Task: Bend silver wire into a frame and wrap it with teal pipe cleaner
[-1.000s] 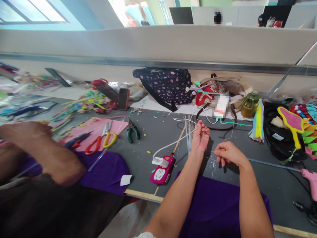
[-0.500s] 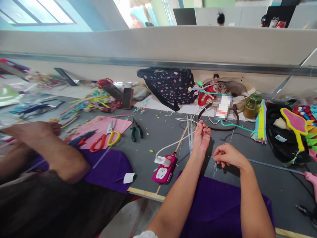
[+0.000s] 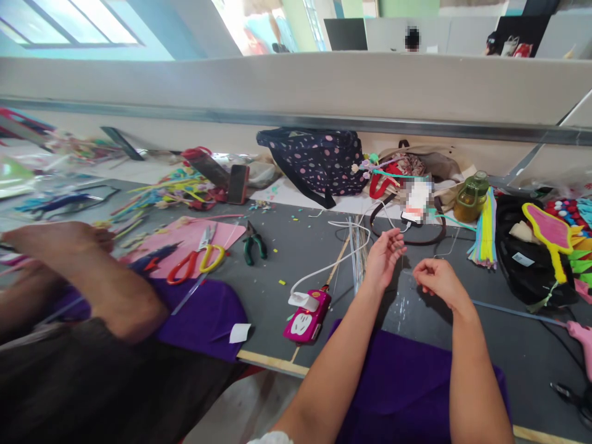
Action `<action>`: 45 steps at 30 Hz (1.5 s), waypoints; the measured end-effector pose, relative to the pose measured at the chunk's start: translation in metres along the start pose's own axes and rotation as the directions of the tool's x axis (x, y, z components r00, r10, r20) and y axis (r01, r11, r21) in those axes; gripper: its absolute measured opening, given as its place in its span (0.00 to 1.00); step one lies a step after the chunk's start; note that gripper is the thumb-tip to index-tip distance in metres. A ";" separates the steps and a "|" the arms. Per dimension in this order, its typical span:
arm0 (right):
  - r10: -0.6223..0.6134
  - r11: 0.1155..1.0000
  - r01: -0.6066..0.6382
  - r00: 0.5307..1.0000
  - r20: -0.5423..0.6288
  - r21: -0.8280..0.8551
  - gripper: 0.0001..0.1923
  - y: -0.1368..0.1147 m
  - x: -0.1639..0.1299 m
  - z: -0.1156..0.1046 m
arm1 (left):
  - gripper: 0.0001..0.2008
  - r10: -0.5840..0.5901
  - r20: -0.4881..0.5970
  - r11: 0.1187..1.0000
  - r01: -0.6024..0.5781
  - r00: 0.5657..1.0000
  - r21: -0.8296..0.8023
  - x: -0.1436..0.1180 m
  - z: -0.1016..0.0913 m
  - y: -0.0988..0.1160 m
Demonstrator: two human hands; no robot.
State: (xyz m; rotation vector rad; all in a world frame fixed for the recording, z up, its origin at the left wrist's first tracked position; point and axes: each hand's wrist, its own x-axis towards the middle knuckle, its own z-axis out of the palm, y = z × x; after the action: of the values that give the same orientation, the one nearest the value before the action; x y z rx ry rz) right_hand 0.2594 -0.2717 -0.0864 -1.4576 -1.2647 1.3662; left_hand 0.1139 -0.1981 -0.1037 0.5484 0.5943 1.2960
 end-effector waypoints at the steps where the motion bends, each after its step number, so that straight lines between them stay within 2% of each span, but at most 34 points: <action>1: -0.013 0.999 0.014 0.999 -0.053 0.030 0.11 0.000 0.001 -0.002 | 0.22 -0.028 0.015 0.997 0.027 0.999 0.068 -0.001 0.000 -0.001; 3: -0.029 0.996 0.043 0.988 -0.154 0.084 0.13 0.001 0.002 -0.004 | 0.25 -0.101 0.051 0.976 0.089 0.994 0.198 -0.002 -0.001 0.000; 6: -0.036 0.988 0.073 0.966 -0.255 0.138 0.15 0.002 0.004 -0.007 | 0.23 -0.214 0.133 0.916 0.151 0.968 0.371 -0.005 -0.002 0.002; 11: -0.040 0.985 0.084 0.959 -0.281 0.148 0.16 0.002 0.004 -0.007 | 0.18 -0.247 0.204 0.863 0.120 0.947 0.492 -0.008 -0.003 0.001; 16: -0.051 0.986 0.091 0.962 -0.268 0.141 0.17 0.001 0.003 -0.006 | 0.16 -0.214 0.202 0.874 0.095 0.956 0.477 -0.008 -0.003 -0.002; 22: -0.103 0.987 0.131 0.961 -0.257 0.094 0.16 0.001 0.002 -0.006 | 0.17 -0.219 0.181 0.895 0.124 0.959 0.427 -0.008 -0.002 -0.002; 32: -0.262 0.964 0.238 0.930 -0.256 -0.123 0.13 0.005 0.004 -0.006 | 0.15 -0.221 0.152 0.911 0.148 0.963 0.386 -0.010 0.002 -0.004; 38: -0.251 0.968 0.233 0.918 -0.307 -0.096 0.14 0.005 0.004 -0.010 | 0.14 -0.185 0.094 0.939 0.147 0.978 0.312 -0.008 0.001 -0.006; 45: -0.210 0.970 0.240 0.915 -0.344 0.046 0.18 0.004 0.004 -0.010 | 0.14 -0.122 0.034 0.958 0.109 0.992 0.266 -0.010 0.005 -0.007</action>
State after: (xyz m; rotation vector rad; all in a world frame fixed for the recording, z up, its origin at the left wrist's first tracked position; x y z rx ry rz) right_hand 0.2698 -0.2679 -0.0896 -1.3675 -1.0957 0.9584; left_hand 0.1202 -0.2093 -0.1039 0.7523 0.7528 1.0959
